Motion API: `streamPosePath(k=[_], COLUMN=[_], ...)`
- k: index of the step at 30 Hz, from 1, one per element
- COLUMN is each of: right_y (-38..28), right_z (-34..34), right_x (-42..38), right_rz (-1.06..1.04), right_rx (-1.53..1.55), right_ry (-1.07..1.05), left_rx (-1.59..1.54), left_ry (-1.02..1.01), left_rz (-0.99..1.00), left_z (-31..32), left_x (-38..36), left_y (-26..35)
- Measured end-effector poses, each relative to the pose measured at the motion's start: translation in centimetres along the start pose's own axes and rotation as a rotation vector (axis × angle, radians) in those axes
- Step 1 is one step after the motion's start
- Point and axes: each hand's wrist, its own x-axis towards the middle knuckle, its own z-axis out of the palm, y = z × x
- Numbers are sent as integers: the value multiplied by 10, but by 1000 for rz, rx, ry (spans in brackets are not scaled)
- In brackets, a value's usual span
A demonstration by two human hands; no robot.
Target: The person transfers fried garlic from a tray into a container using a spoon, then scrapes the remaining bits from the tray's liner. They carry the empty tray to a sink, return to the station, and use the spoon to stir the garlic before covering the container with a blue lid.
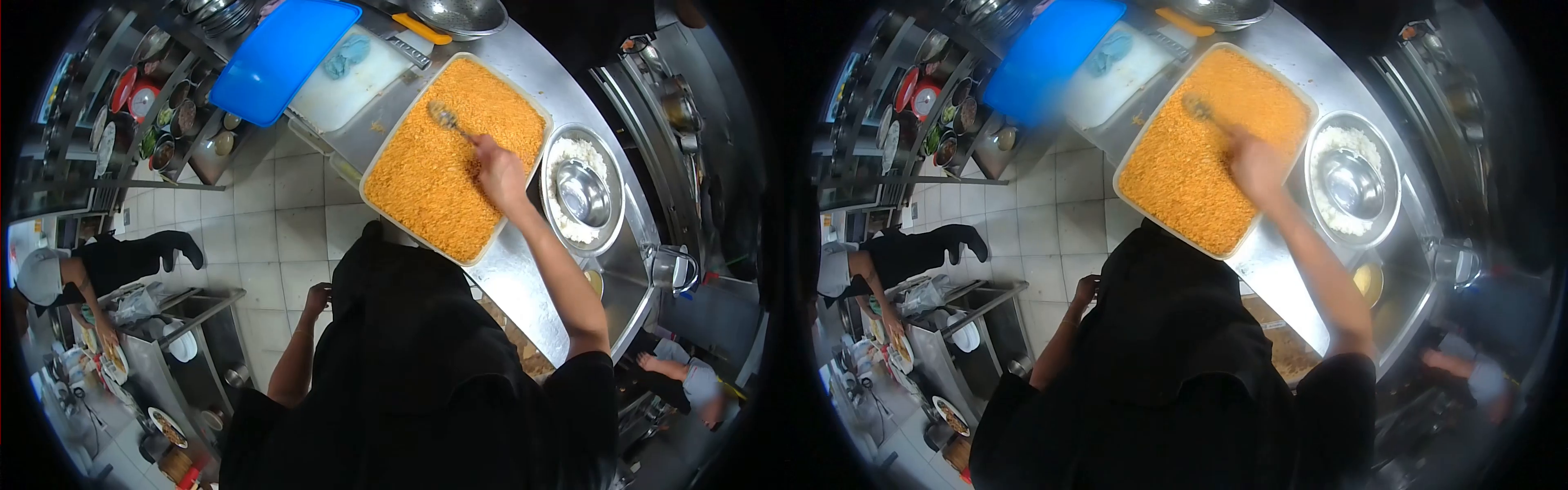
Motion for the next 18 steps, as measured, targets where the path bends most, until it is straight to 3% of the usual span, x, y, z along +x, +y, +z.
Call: streamPosePath(k=[2, 6, 9, 12, 14, 16, 18], right_y=[-25, -50, -53, -28, -16, -19, -11], right_z=[-5, -7, -10, -3, -7, -30, -14], right_x=[-19, -58, -71, -64, -42, -9, 13], right_rz=[69, 6, -211, -284, -167, 132, 121], right_rx=[193, 332, 293, 437, 419, 218, 219], right_ry=[-175, -266, -405, -281, -106, -216, -107], left_rx=[-44, 88, 211, 142, 1008, 960, 920], left_ry=[-31, -36, 0, 23, 101, 57, 16], left_rz=[13, 103, 177, 173, 1179, 1083, 987], left_z=[-2, -2, 4, 1, -13, -15, -16], left_x=[-2, 6, -1, 10, 35, 39, 40], left_y=[-4, -21, -12, -15, -31, -32, -29])
